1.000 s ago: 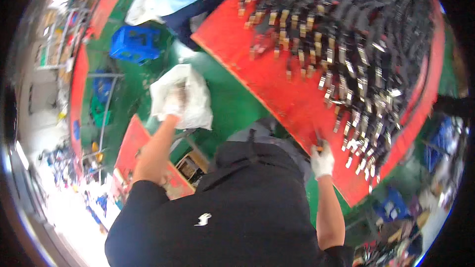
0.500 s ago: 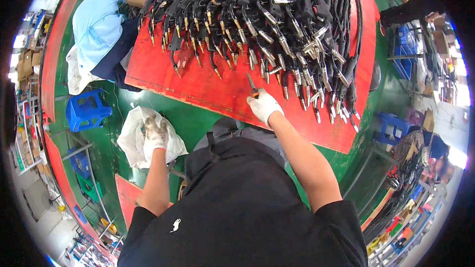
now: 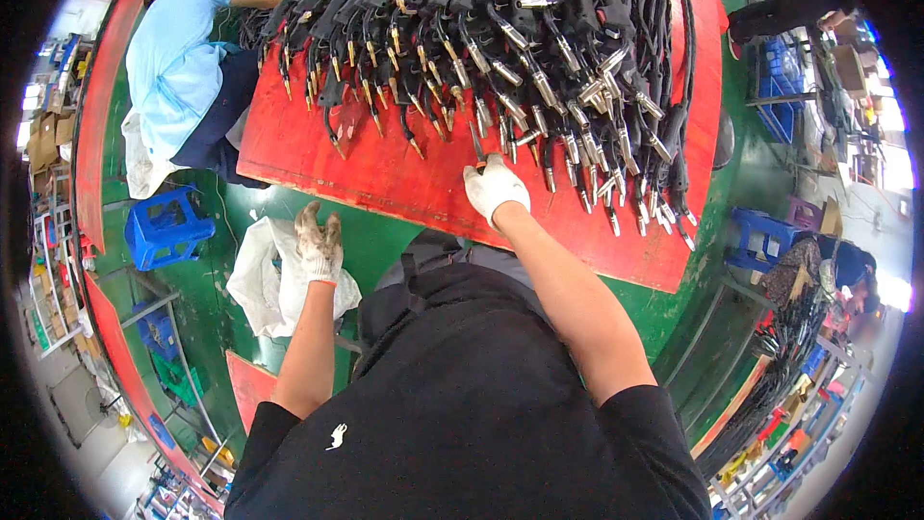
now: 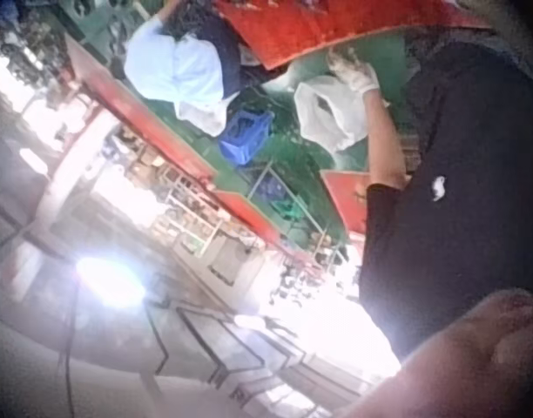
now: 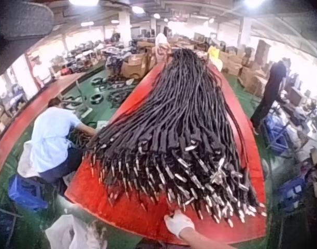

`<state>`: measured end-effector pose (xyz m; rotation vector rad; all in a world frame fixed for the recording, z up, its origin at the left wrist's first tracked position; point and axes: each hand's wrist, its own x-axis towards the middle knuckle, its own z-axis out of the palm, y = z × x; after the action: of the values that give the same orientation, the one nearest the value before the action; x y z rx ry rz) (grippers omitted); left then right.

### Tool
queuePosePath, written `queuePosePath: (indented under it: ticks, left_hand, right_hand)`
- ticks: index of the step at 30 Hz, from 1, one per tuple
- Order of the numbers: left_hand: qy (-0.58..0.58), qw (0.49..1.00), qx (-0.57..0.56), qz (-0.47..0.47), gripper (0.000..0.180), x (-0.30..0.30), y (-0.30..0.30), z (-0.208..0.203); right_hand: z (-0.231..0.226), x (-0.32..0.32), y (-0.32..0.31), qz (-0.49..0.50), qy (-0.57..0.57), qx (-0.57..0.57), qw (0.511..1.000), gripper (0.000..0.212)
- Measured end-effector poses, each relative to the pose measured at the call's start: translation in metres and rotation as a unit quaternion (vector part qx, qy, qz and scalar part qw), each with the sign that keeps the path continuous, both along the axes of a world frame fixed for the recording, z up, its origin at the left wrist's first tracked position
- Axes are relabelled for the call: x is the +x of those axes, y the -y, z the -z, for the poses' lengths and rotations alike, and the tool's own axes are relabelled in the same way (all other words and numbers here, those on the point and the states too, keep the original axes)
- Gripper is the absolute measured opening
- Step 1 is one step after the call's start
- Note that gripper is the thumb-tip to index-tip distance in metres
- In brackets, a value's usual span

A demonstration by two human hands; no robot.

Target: Assembling welding torch cable leads and connectors on a production line.

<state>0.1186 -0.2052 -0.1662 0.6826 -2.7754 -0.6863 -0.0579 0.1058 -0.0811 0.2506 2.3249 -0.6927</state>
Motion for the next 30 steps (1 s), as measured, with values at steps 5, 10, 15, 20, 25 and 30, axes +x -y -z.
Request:
queuePosePath:
  ticks: [5,10,15,20,25,30]
  left_hand:
    - [0.001,0.996,0.087,-0.013,0.043,-0.012,-0.02,-0.009]
    - [0.001,0.993,0.076,0.089,0.038,-0.038,-0.047,-0.027]
    - [0.053,0.97,0.179,0.157,0.033,-0.09,-0.108,-0.049]
    - [0.19,0.764,0.612,0.072,0.041,-0.136,-0.155,-0.045]
    - [0.154,0.685,0.712,0.027,0.045,-0.17,-0.202,-0.027]
    - [0.122,0.618,0.77,-0.103,0.022,-0.199,-0.227,-0.02]
  right_hand:
    - [0.005,0.0,0.002,0.04,0.002,-0.017,0.999,0.052]
    - [0.007,-0.002,-0.007,0.067,0.014,-0.049,0.996,0.054]
    - [0.006,0.011,-0.026,0.119,0.055,-0.107,0.986,0.053]
    - [-0.025,0.092,-0.036,0.08,0.086,-0.089,0.989,0.046]
    - [-0.055,0.147,-0.064,0.076,0.129,-0.066,0.987,0.044]
    - [-0.053,0.226,-0.115,0.061,0.125,0.054,0.989,0.044]
